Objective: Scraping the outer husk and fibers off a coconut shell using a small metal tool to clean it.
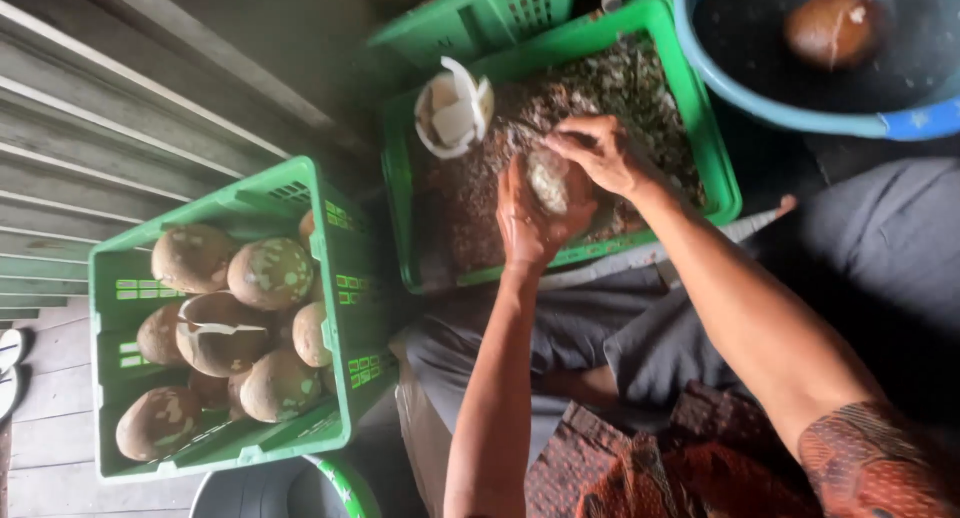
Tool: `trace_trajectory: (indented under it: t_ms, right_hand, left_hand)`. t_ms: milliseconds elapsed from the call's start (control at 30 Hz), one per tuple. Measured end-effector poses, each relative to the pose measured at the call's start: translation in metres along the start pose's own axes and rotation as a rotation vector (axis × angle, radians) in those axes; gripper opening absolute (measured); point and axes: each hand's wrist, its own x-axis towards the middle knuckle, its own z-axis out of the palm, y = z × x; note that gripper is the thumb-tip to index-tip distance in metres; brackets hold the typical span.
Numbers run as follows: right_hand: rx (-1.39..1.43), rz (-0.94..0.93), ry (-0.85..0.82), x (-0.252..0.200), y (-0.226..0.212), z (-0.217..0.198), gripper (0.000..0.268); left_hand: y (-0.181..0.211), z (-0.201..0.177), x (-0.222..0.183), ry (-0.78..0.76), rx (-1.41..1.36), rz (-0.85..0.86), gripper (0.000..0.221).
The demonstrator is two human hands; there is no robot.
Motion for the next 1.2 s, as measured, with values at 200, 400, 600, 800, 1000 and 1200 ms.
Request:
trace_trajectory:
  t_ms: [200,400,600,800,1000,1200]
  right_hand:
    - [-0.03,0.049,0.049,-0.004,-0.013,0.002,0.017]
    - [-0.115,0.233,0.106,-0.031,-0.01,0.001,0.039]
    - [-0.061,0.268,0.089,-0.029,-0.032,0.008,0.02]
    - [-0.03,0.148,-0.013,0.001,-0.029,0.001,0.017]
    - [0.036,0.064,-0.121,0.012,-0.023,-0.004,0.016]
    - [0.062,-0.008,-0.149,0.01,0.004,-0.012,0.015]
  left_hand:
    - [-0.004,0.002,0.004,0.009,0.03,-0.023,0.117]
    - [-0.007,0.009,0.0,-0.028,0.024,-0.015,0.115]
    - [0.002,0.002,-0.005,-0.024,-0.016,-0.054,0.121]
    - [-0.004,-0.001,0.0,-0.049,-0.048,-0.076,0.12]
    - [0.002,-0.008,-0.001,-0.076,-0.071,-0.123,0.121]
    - [0.009,-0.014,-0.008,-0.089,-0.087,-0.105,0.121]
